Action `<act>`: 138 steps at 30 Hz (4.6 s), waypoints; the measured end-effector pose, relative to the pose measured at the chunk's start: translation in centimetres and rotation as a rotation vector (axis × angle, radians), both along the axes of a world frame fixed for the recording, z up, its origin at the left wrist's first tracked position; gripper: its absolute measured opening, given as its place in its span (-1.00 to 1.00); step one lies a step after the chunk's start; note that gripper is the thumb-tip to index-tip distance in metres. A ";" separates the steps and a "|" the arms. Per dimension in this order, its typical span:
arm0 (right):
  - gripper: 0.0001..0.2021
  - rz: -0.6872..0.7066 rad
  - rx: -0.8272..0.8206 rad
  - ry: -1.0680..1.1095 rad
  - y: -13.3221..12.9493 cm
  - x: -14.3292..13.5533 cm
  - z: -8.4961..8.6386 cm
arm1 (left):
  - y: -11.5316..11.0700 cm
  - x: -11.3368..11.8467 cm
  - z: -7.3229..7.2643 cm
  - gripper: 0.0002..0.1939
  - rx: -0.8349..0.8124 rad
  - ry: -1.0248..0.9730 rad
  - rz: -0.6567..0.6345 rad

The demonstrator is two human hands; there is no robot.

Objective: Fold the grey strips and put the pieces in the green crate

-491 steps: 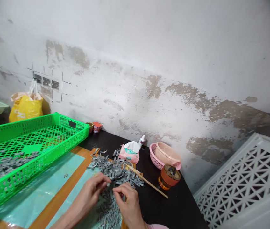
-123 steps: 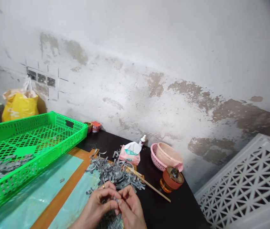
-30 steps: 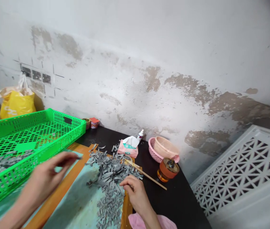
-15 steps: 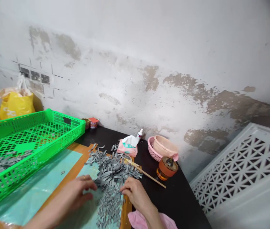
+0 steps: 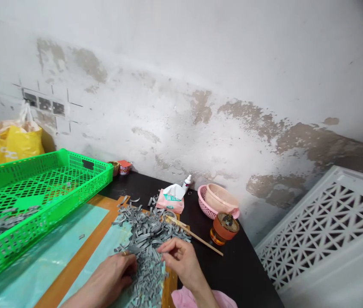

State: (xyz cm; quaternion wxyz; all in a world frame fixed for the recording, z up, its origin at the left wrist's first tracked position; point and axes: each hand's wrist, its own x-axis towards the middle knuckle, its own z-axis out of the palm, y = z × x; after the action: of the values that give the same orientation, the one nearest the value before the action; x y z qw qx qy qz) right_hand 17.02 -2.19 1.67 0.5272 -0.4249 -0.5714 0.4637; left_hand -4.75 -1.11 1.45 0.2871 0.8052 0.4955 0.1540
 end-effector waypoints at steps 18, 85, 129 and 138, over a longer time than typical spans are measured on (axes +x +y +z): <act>-0.74 -0.050 -0.140 0.047 0.8 0.2 -0.4 | -0.5 0.4 -1.6 -0.83 0.044 0.109 0.070; -0.51 0.146 -0.386 0.247 0.6 -0.4 -1.3 | 1.0 4.4 -1.0 -0.70 -0.774 -1.063 0.098; -0.65 0.181 -0.413 0.113 0.4 0.5 -0.2 | 0.9 4.5 -1.3 -0.73 -0.862 -1.159 0.091; -0.70 0.159 -0.416 0.090 0.3 0.4 0.1 | 1.2 4.5 -1.7 -0.71 -0.842 -1.136 0.115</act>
State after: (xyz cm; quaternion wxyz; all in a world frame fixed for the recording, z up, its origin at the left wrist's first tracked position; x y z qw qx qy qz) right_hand 17.38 -1.90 1.75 0.4147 -0.4569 -0.4711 0.6303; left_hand -0.21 0.06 -0.29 0.7793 0.3937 0.3283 0.3605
